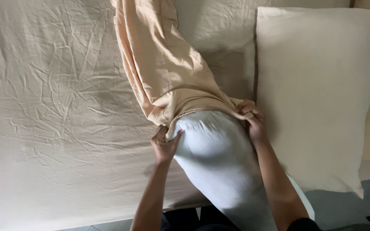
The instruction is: The person places a pillow on a bed, retrieves a pillowcase from a chair, and puts the pillowcase onto the pillow. They smooth the fabric and adjust the pillowcase to fit the pillow properly.
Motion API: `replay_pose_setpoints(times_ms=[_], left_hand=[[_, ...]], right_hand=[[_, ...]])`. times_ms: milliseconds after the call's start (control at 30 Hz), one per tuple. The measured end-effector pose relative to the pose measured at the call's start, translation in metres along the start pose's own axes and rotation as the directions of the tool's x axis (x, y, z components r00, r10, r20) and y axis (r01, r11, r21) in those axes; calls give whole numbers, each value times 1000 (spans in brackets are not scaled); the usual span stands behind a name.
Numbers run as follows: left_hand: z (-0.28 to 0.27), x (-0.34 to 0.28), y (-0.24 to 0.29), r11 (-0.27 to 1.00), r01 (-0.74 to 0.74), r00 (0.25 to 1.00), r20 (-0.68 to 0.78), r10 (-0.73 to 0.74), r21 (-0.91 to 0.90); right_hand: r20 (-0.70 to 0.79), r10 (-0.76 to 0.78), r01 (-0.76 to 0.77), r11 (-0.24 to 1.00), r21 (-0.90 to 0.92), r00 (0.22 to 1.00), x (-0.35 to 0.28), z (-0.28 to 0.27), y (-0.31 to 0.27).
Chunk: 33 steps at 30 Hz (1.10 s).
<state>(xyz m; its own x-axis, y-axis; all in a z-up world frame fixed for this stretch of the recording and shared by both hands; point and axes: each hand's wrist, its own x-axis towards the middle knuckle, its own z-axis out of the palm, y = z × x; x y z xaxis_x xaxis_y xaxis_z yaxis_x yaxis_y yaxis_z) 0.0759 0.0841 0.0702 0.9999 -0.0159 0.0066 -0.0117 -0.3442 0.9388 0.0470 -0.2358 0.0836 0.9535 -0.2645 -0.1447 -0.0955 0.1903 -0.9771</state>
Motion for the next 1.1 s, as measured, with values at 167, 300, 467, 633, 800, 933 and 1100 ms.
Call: replay_pose_setpoints(times_ms=[167, 300, 467, 633, 800, 933, 1100], left_hand=[[24, 9, 29, 997, 7, 994, -104, -15, -82], [16, 31, 94, 976, 122, 991, -26, -129, -181], [29, 32, 62, 981, 165, 980, 133, -151, -105], [35, 5, 20, 967, -27, 989, -147, -11, -254], [21, 13, 24, 929, -368, 928, 71, 366, 26], [11, 34, 49, 917, -393, 884, 248, 396, -64], [34, 13, 16, 978, -127, 939, 298, 172, -165]], right_hand=[[-64, 22, -15, 994, 112, 998, -17, -8, -34], [-161, 159, -184, 971, -154, 974, -7, 12, -79], [76, 67, 16, 643, -766, 995, 23, 37, -106], [198, -168, 259, 687, -679, 966, -17, 13, -90], [127, -115, 169, 535, -828, 985, -45, -8, -94], [-162, 39, -164, 396, -904, 986, -30, 47, -144], [183, -35, 187, 173, -967, 982, -15, 105, -85]])
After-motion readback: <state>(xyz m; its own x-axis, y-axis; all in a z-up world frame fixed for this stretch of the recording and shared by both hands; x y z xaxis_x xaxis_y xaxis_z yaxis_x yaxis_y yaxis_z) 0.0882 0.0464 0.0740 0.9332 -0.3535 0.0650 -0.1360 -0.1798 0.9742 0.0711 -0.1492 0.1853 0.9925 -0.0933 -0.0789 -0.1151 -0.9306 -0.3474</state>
